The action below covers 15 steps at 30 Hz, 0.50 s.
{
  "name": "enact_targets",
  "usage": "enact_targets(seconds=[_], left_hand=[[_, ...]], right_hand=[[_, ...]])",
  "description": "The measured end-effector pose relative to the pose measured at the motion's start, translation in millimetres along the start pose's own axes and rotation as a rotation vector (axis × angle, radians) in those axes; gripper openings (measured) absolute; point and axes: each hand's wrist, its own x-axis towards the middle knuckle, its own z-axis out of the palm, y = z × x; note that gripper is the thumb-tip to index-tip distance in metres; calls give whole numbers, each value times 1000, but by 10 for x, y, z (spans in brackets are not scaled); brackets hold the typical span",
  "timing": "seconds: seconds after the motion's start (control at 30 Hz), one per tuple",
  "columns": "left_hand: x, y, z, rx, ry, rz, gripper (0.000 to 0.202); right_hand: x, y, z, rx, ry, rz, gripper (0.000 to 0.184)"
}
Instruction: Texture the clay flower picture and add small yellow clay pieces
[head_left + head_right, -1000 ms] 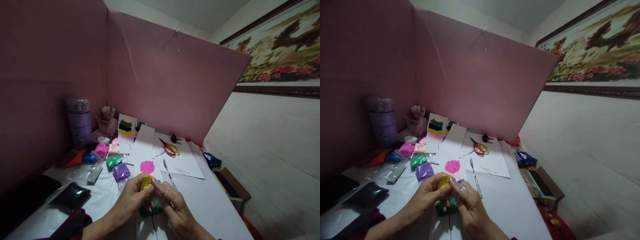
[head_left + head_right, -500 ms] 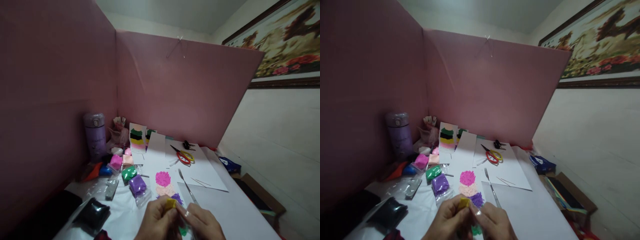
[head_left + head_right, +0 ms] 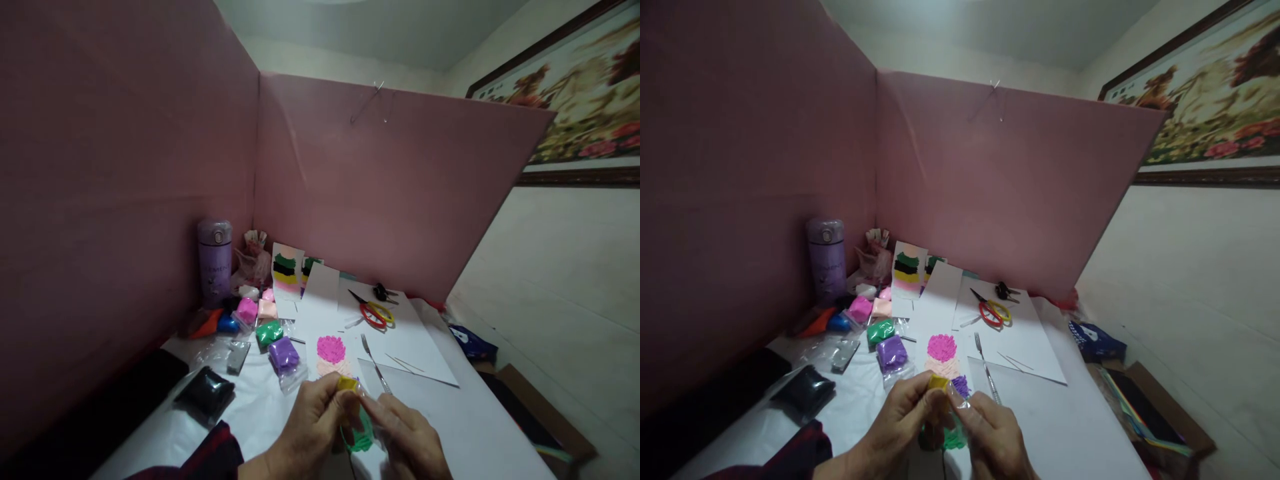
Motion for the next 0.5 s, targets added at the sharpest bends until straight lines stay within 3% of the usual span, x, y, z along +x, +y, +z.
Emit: enact_targets(seconds=[0.23, 0.33, 0.5], left_hand=[[15, -42, -18, -86, -105, 7, 49], [16, -53, -10, -78, -170, 47, 51], [28, -53, -19, -67, -146, 31, 55]], right_hand=[[185, -150, -6, 309, -51, 71, 43], [172, -165, 6, 320, -68, 142, 42], [119, -143, -29, 343, -131, 319, 42]])
